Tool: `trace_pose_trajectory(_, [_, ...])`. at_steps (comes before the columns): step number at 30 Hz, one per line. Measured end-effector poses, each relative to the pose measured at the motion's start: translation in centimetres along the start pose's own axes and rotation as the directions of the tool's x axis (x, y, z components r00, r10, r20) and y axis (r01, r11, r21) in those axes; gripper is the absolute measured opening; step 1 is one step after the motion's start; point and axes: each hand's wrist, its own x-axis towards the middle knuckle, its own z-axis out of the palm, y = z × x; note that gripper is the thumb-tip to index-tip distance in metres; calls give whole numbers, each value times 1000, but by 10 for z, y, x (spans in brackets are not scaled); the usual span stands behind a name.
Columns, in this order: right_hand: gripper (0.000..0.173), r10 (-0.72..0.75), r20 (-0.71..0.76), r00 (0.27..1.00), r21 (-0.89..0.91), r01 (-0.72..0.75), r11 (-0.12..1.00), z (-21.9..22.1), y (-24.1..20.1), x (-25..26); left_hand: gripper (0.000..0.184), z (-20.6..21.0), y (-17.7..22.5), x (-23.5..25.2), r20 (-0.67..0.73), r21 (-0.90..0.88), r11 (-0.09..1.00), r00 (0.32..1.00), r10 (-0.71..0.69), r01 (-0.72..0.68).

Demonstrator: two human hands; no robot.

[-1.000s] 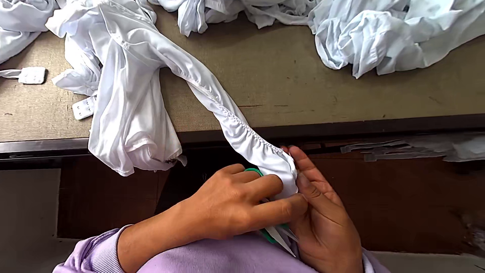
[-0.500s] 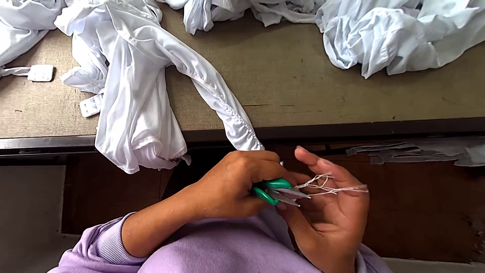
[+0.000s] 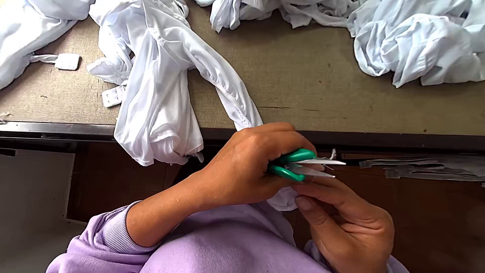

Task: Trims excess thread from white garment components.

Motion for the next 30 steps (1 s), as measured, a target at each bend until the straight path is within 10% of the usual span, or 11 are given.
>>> trace_pose_trajectory(4, [22,-23,-79,997,-13,22,1000,-2,0,5,41,-20,16,-5,99,182,983,994,-54,35])
trace_pose_trajectory(10, [33,-31,-94,995,-6,30,1000,-5,-2,6,36,-32,19,-12,276,529,842,959,-58,-101])
trace_pose_trajectory(20, [33,-48,-72,996,-72,43,997,-3,-5,8,32,-21,16,0,362,553,800,932,20,-232])
trace_pose_trajectory(30, [35,199,-256,946,274,-126,953,14,-6,6,23,17,8,-28,20,344,903,964,266,-256])
